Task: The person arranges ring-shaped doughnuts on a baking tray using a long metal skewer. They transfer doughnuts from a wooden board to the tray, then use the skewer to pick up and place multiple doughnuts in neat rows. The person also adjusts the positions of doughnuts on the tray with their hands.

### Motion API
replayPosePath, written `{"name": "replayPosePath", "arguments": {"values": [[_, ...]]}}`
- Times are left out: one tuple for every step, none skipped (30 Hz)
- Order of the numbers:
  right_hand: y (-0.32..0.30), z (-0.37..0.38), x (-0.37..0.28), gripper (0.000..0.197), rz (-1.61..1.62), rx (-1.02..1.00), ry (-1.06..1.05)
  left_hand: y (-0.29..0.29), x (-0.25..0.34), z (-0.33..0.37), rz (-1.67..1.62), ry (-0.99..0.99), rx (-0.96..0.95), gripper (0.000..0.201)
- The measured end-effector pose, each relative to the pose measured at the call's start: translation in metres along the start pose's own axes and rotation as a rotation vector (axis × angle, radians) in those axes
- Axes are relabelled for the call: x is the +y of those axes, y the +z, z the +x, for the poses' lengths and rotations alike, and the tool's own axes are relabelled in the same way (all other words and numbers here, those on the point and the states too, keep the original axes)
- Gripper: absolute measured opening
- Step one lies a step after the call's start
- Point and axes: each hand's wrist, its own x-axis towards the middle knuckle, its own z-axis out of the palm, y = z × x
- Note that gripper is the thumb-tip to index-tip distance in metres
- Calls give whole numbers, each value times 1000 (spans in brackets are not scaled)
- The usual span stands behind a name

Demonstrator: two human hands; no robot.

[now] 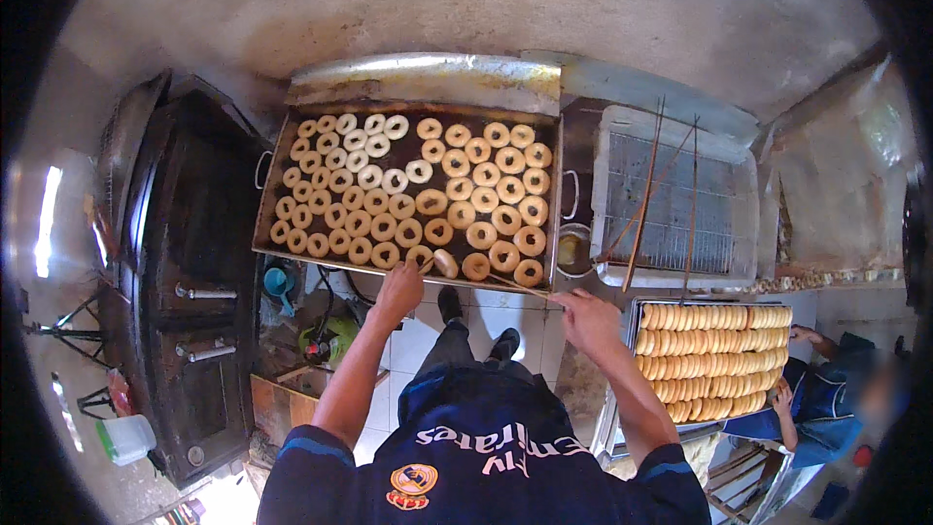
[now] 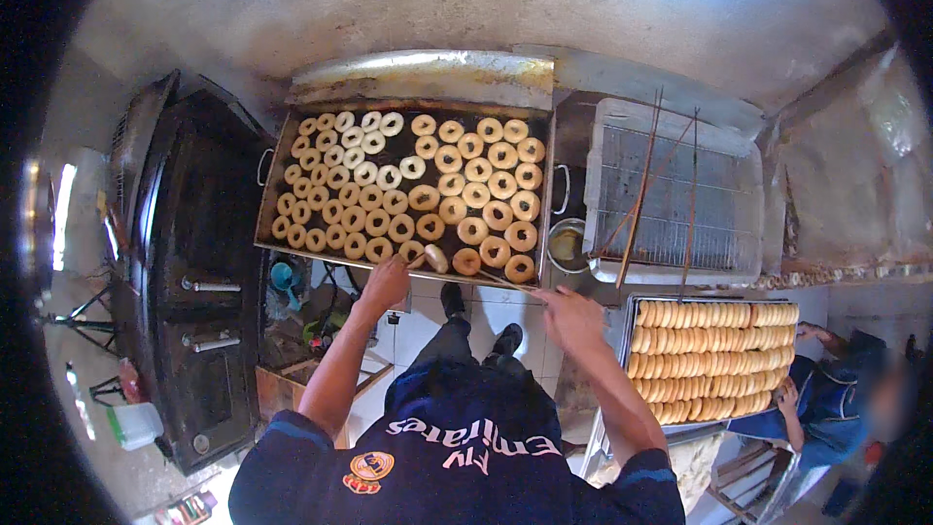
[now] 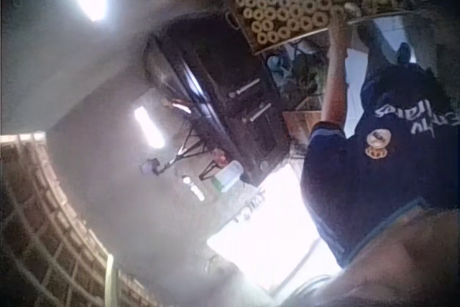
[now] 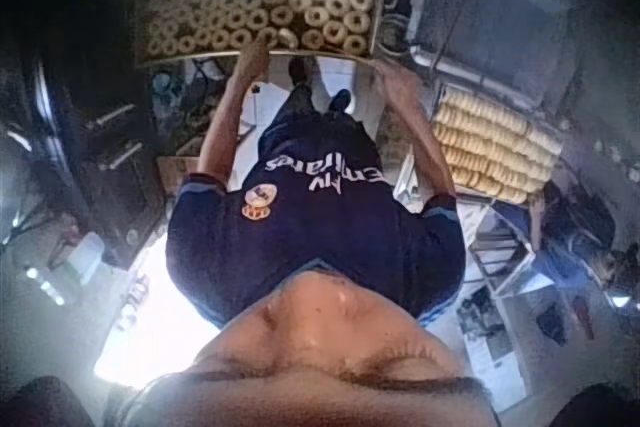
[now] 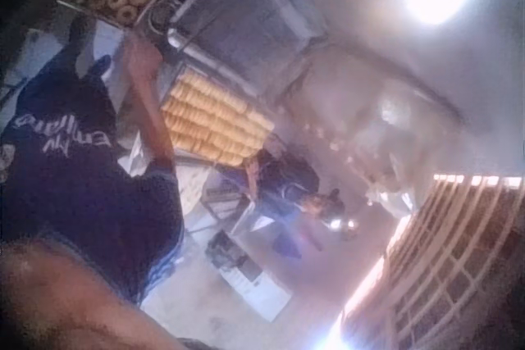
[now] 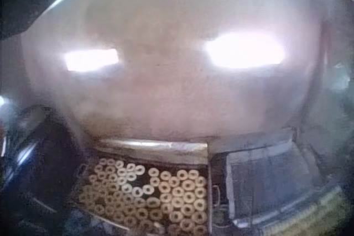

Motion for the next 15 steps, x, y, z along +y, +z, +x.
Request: {"name": "replayPosePath", "arguments": {"values": [[-11, -4, -2, 41, 14, -8, 22, -15, 3, -5, -11, -25, 21, 19], [-20, -7, -2, 42, 25, -11, 42, -33, 7, -7, -22, -49, 47, 19], [-24, -5, -3, 43, 40, -14, 63, -52, 12, -8, -28, -8, 139, 20], [-20, 8, -12, 43, 52, 2, 115, -60, 10, 5, -20, -32, 169, 22], [-6, 28, -22, 43, 64, 21, 168, -68, 9, 29, -13, -52, 201, 23], [9, 49, -30, 44, 61, 36, 227, -72, 9, 56, -22, -72, 228, 25], [35, 73, -29, 45, 125, 179, 149, -68, 0, 89, -40, 60, 386, 32], [58, 102, -32, 44, 107, 146, 153, -60, -16, 127, -29, 13, 445, 34], [75, 135, -37, 44, 90, 114, 154, -56, -34, 162, -17, -38, 506, 36], [84, 158, -43, 43, 72, 76, 159, -55, -46, 190, -43, -121, 391, 36], [87, 172, -52, 43, 79, 72, 139, -54, -57, 211, -68, -210, 274, 36], [85, 184, -60, 43, 80, 72, 127, -53, -65, 226, -101, -291, 153, 36], [80, 195, -63, 42, 76, 75, 127, -50, -64, 234, -94, -223, 131, 36], [68, 197, -72, 42, 58, 83, 154, -47, -67, 233, -84, -162, 110, 36], [53, 192, -82, 42, 41, 90, 177, -49, -72, 236, -74, -104, 91, 36]]}}
